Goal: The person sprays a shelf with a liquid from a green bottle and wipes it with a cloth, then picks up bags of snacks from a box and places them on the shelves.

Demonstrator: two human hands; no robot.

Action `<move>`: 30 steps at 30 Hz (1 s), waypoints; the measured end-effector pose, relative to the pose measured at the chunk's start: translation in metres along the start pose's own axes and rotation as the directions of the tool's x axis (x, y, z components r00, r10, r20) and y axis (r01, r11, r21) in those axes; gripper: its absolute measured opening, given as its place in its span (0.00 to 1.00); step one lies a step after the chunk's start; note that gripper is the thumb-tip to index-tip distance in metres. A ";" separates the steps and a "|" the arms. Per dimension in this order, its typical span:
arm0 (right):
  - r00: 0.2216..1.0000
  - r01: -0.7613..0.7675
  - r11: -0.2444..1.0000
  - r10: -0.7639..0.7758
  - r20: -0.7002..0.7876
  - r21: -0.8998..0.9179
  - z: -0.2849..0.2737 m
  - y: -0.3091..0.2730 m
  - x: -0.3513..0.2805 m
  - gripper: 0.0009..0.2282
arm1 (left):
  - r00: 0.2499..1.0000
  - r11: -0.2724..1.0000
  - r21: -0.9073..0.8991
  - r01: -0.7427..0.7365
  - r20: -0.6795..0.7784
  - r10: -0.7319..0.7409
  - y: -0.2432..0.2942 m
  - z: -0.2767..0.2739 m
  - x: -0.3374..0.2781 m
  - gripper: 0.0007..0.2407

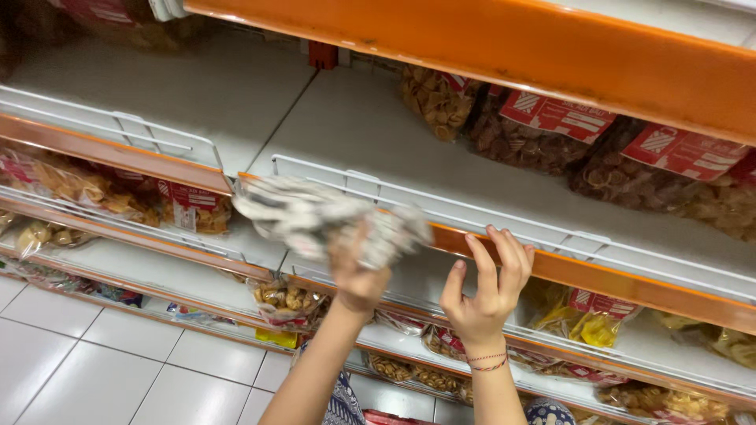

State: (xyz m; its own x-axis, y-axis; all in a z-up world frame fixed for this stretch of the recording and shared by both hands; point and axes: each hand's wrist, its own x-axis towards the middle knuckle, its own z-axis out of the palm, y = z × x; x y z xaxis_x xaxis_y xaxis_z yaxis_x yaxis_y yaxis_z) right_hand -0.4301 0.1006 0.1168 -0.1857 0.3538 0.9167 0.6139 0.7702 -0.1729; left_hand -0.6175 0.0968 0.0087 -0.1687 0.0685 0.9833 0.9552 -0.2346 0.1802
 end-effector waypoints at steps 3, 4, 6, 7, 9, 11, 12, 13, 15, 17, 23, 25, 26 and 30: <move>1.000 -0.001 1.000 0.000 -0.014 -0.012 0.003 0.001 -0.001 0.17 | 0.952 0.957 -0.063 -0.282 0.101 0.288 -0.011 -0.006 0.009 0.07; 1.000 0.000 1.000 0.000 -0.019 -0.016 0.004 0.001 -0.001 0.17 | 0.972 0.979 0.007 -0.205 0.118 0.203 -0.019 -0.014 0.016 0.08; 1.000 -0.009 1.000 0.008 -0.015 -0.015 0.002 0.000 0.000 0.16 | 0.991 0.988 0.148 -0.051 0.133 0.031 -0.034 -0.030 0.033 0.21; 1.000 -0.013 1.000 0.013 -0.014 -0.015 0.002 -0.001 0.002 0.16 | 0.992 0.986 0.161 0.031 0.119 -0.051 -0.034 -0.032 0.038 0.22; 1.000 -0.012 1.000 0.012 -0.010 0.015 -0.001 -0.002 0.007 0.16 | 0.972 0.964 0.176 0.197 0.094 -0.216 -0.028 -0.033 0.035 0.25; 0.999 -0.037 0.996 0.037 0.003 0.078 -0.009 -0.004 0.006 0.16 | 0.963 0.969 0.184 0.167 0.182 -0.201 -0.012 -0.024 0.020 0.25; 0.998 -0.059 0.991 0.059 0.006 0.122 -0.014 -0.004 0.005 0.16 | 0.956 0.972 0.182 0.150 0.225 -0.190 -0.002 -0.016 0.011 0.26; 0.997 -0.081 0.983 0.080 0.009 0.166 -0.017 -0.002 0.003 0.16 | 0.971 0.987 0.149 0.055 0.224 -0.088 0.010 -0.007 0.002 0.24; 0.986 -0.087 0.838 0.150 -0.074 0.538 -0.023 0.005 -0.002 0.20 | 0.971 0.994 0.083 -0.065 0.235 0.043 0.035 0.011 -0.010 0.22; 0.965 -0.060 0.720 0.219 -0.145 0.691 -0.033 0.020 -0.012 0.22 | 0.958 0.994 0.007 -0.113 0.268 0.107 0.064 0.024 -0.016 0.19; 0.897 -0.092 0.792 0.329 -0.294 0.604 -0.086 0.083 -0.049 0.20 | 0.929 0.961 -0.015 -0.278 0.250 0.272 0.137 0.047 0.009 0.11; 0.883 -0.136 0.842 0.342 -0.322 0.522 -0.105 0.106 -0.059 0.19 | 0.857 0.942 -0.094 -0.322 0.395 0.332 0.167 0.057 0.014 0.03; 0.867 -0.157 0.848 0.363 -0.340 0.506 -0.114 0.116 -0.064 0.19 | 0.810 0.929 -0.137 -0.344 0.457 0.367 0.182 0.063 0.016 0.04; 0.800 -0.260 0.847 0.457 -0.388 0.463 -0.156 0.152 -0.080 0.18 | 0.771 0.895 -0.276 -0.351 0.456 0.444 0.241 0.093 0.026 0.06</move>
State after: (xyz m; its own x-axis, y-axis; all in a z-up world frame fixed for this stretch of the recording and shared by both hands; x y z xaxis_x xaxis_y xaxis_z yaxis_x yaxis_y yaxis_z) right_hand -0.2023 0.1060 0.0734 0.4295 0.4296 0.7943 0.2127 0.8067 -0.5513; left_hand -0.3693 0.1323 0.0752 0.4046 0.3911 0.8267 0.8468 -0.5015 -0.1772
